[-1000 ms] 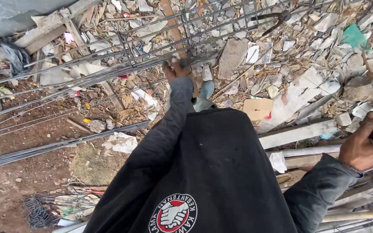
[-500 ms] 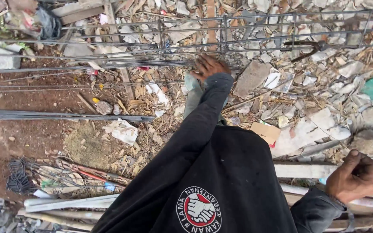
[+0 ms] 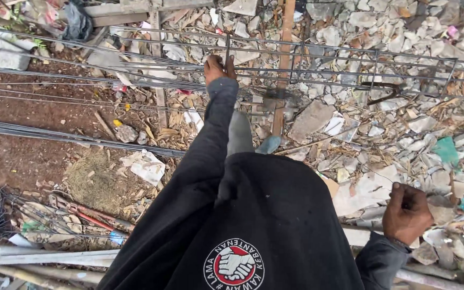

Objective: The person constructs a rebar cage by wrapping binding wire around the intersecting steel bars and twisting and tightening the wire with pliers.

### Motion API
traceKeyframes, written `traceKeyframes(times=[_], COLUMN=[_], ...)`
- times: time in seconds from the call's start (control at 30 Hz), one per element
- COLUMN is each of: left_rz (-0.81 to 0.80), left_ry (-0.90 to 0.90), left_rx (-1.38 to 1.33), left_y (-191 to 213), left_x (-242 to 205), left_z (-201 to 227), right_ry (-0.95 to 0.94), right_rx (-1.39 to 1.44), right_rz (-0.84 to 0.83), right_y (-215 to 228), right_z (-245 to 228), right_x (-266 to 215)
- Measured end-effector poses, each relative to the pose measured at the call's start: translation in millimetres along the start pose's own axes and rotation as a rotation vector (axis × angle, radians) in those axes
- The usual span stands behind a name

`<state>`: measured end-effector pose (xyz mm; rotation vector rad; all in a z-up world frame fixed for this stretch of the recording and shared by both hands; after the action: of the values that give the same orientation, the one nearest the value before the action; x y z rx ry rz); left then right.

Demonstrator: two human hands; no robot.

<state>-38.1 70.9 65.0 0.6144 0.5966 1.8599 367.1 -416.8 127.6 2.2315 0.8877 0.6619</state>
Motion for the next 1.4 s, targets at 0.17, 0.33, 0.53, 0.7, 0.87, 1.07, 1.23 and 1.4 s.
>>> traceKeyframes(times=[0.17, 0.33, 0.53, 0.7, 0.87, 1.07, 1.23, 1.4], left_rz=[-0.183, -0.289, -0.321, -0.311, -0.418, -0.511, -0.572, -0.579], left_ry=[0.041, 0.203, 0.046, -0.027, 0.172, 0.168, 0.194, 0.004], left_rx=[0.150, 0.292, 0.044, 0.028, 0.091, 0.222, 0.224, 0.132], left_y=[-46, -80, -42, -5, -16, -23, -35, -19], left_x=[27, 55, 41, 42, 49, 58, 68, 68], left_z=[-53, -124, -76, -49, -58, -55, -82, -86], right_ry=[-0.079, -0.101, -0.195, -0.283, -0.397, -0.359, -0.244, -0.236], right_rx=[0.063, 0.041, 0.021, -0.035, -0.078, -0.112, -0.057, 0.052], right_rz=[-0.037, 0.002, 0.001, 0.002, -0.005, 0.027, -0.012, -0.011], right_y=[-28, -52, -86, -98, -99, -95, -108, -109], right_z=[-61, -126, -188, -235, -265, -271, -288, -306], right_x=[9, 8, -14, -49, -75, -66, -25, 1])
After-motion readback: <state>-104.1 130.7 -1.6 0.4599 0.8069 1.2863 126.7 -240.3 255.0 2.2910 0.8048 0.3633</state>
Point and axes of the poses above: each hand's wrist, its own x-axis towards the middle knuckle, its own y-axis out of the back of the hand, z = x × y, the point moved 9 cm from there along x, towards the middle knuckle, and after that the axes turned 13 degrees about y, right-handed, at the moved point
